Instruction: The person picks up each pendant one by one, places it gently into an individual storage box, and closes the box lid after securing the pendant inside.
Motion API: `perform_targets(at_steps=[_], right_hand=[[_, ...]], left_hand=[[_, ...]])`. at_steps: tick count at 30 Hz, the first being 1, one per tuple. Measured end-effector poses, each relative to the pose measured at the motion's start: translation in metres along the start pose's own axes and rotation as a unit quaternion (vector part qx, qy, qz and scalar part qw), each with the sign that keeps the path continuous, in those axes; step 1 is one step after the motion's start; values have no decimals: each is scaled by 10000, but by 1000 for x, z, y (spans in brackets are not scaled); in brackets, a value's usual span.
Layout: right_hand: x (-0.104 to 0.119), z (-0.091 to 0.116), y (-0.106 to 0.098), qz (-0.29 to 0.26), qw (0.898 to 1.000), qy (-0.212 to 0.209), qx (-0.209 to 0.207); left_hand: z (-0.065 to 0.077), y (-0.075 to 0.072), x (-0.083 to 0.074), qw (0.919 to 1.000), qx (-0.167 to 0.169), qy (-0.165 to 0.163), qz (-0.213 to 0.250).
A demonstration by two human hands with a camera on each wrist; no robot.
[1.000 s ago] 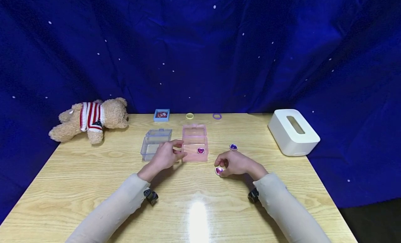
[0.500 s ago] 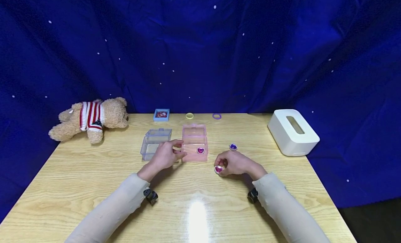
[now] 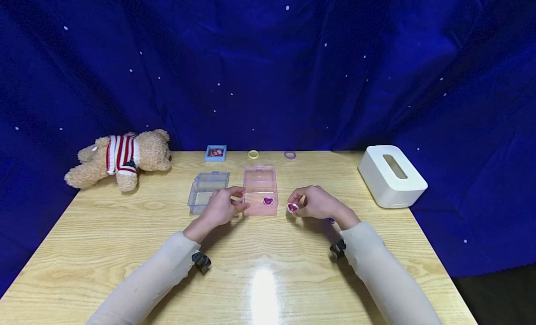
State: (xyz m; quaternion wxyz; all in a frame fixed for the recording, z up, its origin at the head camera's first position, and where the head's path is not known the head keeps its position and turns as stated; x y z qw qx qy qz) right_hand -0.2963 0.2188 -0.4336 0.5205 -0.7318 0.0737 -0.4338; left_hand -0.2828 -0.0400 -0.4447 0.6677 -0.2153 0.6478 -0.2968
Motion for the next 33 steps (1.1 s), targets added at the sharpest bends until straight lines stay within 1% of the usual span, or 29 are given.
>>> perform_targets(at_steps=[4, 6, 11, 15, 19, 25, 30, 33], right_hand=[[2, -7, -9, 51, 9997, 35, -256], [4, -12, -13, 186, 9992, 6, -367], [8, -24, -17, 385, 9977, -70, -553], [14, -34, -16, 299, 9975, -79, -631], [20, -44, -13, 182, 9974, -104, -682], [26, -60, -5, 162, 9982, -260, -509], [23, -70, 6, 175, 9994, -221, -189], [21, -75, 11, 202, 9994, -249, -93]], left_hand=[[0, 0, 0, 10000, -35, 42, -34], [0, 0, 0, 10000, -33, 41, -21], [0, 0, 0, 10000, -28, -24, 2], [-1, 1, 1, 10000, -16, -73, 3], [0, 1, 0, 10000, -58, -55, 0], [0, 0, 1, 9999, -74, -54, 64], [0, 0, 0, 10000, -61, -23, 43], [0, 0, 0, 10000, -36, -13, 69]])
Point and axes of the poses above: each hand's wrist, its own z-axis away from the middle knuckle, its own y-axis out of the palm, x = y × z, the point moved 5 cm from there along -z, towards the middle knuckle, and after that the axes turned 12 degrees about -y, right-handed, at the moved point
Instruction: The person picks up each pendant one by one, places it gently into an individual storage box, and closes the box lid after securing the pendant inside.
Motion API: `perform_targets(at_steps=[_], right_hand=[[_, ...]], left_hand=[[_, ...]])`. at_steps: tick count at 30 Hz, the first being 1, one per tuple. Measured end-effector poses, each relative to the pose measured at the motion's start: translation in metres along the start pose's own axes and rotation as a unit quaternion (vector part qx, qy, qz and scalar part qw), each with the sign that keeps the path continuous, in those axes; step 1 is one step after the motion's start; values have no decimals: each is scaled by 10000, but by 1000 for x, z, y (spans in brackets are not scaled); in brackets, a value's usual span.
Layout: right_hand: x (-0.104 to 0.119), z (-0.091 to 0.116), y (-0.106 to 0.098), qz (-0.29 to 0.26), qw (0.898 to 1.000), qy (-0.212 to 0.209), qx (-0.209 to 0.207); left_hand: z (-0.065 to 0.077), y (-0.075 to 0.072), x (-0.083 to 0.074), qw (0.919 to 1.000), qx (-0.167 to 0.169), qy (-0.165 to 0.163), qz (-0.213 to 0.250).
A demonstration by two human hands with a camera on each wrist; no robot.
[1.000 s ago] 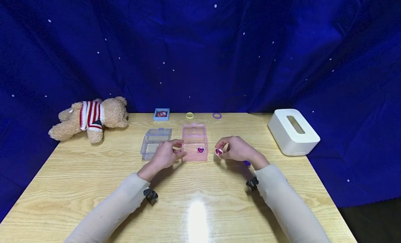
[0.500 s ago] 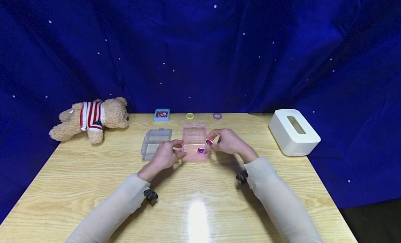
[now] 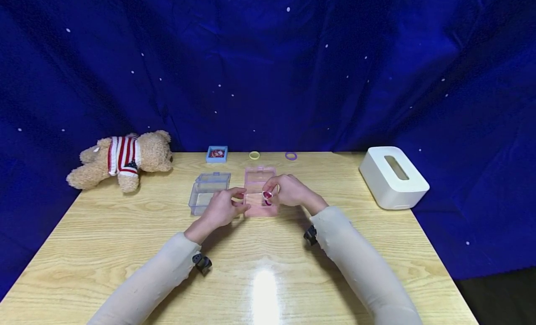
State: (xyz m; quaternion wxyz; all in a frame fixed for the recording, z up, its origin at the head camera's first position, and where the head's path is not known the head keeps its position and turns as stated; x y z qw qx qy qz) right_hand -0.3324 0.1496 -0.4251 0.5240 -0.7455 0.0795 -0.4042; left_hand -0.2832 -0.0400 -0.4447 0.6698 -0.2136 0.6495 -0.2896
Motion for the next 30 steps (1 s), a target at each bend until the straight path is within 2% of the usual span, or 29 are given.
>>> perform_targets(at_steps=[9, 23, 30], right_hand=[[-1, -6, 11, 402, 9989, -150, 208], [-4, -9, 17, 606, 9971, 108, 442], [-5, -10, 17, 739, 9954, 87, 606]], left_hand=[[0, 0, -1, 10000, -33, 32, -14], [3, -1, -3, 9999, -39, 16, -116], [2, -1, -3, 9997, -108, 11, -236]])
Point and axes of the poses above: each hand's wrist, its own z-axis away from the middle knuckle, its own y-axis out of the palm, x = y × z, the point moved 5 cm from there along -z, towards the middle knuckle, and after that the axes turned 12 degrees about -y, right-handed, at the moved point
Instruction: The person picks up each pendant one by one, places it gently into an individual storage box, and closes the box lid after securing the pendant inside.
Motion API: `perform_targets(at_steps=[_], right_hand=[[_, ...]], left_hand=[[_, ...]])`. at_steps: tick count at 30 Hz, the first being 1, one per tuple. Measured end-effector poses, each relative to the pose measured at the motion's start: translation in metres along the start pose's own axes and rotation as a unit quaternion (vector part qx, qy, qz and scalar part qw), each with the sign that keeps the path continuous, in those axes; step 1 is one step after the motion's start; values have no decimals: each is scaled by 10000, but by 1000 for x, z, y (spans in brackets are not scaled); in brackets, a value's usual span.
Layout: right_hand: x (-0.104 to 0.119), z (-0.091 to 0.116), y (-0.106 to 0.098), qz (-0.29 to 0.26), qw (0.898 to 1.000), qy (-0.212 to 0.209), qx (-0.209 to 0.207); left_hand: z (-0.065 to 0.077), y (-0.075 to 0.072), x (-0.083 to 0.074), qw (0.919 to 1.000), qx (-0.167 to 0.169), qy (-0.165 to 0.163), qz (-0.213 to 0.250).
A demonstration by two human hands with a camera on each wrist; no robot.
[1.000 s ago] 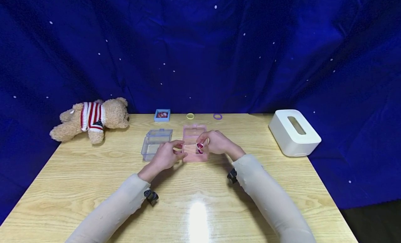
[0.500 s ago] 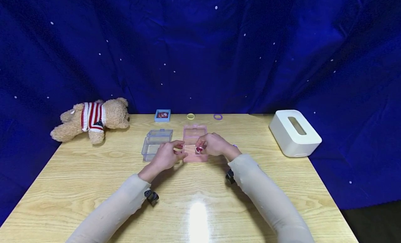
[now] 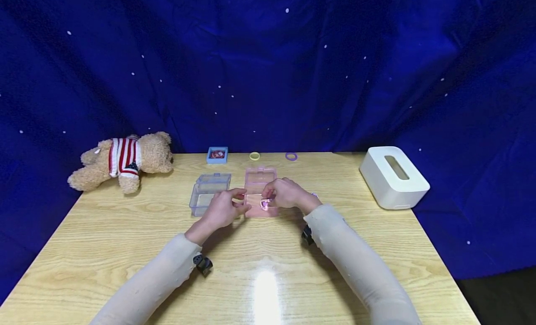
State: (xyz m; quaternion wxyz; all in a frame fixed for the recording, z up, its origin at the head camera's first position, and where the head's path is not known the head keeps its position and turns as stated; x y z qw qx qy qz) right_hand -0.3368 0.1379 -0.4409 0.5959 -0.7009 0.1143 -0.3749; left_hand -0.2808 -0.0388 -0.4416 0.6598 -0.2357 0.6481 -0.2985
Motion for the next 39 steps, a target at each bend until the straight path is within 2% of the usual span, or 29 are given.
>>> perform_targets(at_steps=[5, 14, 21, 25, 29, 39], right_hand=[[-2, 0, 0, -65, 9999, -99, -3], [-4, 5, -6, -448, 9984, 25, -335], [-4, 10, -13, -730, 9959, -79, -523], [-4, 13, -18, -790, 9943, -165, -693], [-7, 18, -23, -803, 9928, -168, -869], [-22, 31, -34, -962, 9887, 265, -1121]], left_hand=[[0, 0, 0, 10000, 12, -57, 13], [0, 0, 0, 9999, -59, -36, -72], [1, 0, 1, 9999, -69, -43, -93], [2, -2, 1, 9999, -44, -75, 66], [4, -7, 2, 9997, -82, -32, 245], [10, -31, 11, 9981, -430, 44, 448]])
Point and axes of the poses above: each hand's wrist, its own z-axis away from the middle knuckle, its own y-axis out of the palm, x = y × z, the point moved 5 cm from there along -z, towards the middle knuckle, and after that the axes turned 12 degrees about -y, right-handed, at the moved point
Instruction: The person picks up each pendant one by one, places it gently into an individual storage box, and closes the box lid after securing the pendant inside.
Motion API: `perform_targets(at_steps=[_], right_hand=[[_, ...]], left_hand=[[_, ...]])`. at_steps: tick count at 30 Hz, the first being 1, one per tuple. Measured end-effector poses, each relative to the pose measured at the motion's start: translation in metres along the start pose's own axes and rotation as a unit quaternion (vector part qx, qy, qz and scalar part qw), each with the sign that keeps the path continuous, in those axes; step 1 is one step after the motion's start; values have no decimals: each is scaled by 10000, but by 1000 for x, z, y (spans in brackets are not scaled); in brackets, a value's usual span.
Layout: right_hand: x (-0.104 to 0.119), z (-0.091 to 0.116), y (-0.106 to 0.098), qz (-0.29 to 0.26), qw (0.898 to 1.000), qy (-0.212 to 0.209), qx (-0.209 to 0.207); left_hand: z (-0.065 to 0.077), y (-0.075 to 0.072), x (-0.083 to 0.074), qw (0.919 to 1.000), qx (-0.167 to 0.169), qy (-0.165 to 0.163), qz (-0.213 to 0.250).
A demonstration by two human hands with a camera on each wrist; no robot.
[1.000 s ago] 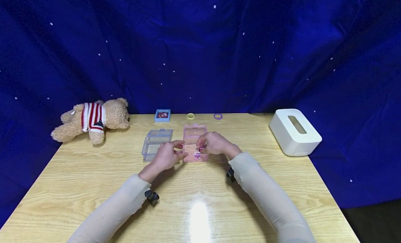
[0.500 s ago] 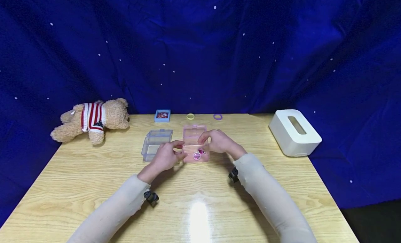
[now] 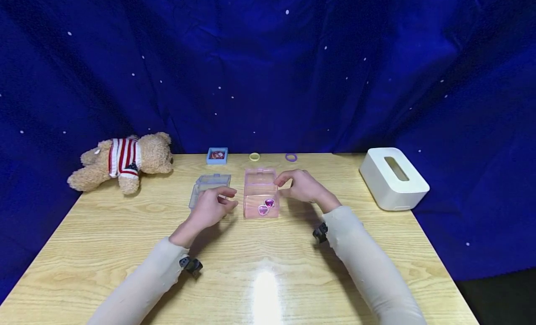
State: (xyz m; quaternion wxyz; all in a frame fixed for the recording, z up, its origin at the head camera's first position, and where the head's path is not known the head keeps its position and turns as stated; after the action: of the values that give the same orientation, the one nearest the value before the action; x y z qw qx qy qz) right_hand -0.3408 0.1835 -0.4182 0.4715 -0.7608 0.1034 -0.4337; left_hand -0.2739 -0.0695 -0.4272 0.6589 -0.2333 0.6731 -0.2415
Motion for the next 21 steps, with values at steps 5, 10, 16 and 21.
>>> perform_targets(at_steps=[5, 10, 16, 21], right_hand=[[-6, 5, -6, 129, 9999, -26, -82], [-14, 10, -12, 39, 9999, 10, -150], [-22, 15, -18, 71, 9995, 84, -281], [-30, 19, -22, 166, 9991, 211, -330]], left_hand=[[1, -13, 8, 9997, 87, -51, 223], [1, -28, 15, 9996, 23, -50, 274], [0, -46, 27, 9992, -146, -120, 352], [-1, -59, 39, 9986, -304, -286, 329]])
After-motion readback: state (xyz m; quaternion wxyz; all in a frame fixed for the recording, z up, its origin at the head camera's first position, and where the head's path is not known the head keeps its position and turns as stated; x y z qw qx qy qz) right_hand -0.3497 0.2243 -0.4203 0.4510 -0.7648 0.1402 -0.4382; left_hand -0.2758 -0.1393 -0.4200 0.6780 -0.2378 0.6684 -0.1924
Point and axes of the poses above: each hand's wrist, its own z-axis away from the middle knuckle, its own y-axis out of the palm, x = y × z, the point moved 5 cm from there along -z, towards the middle knuckle, and after that the axes turned 12 degrees about -y, right-handed, at the moved point
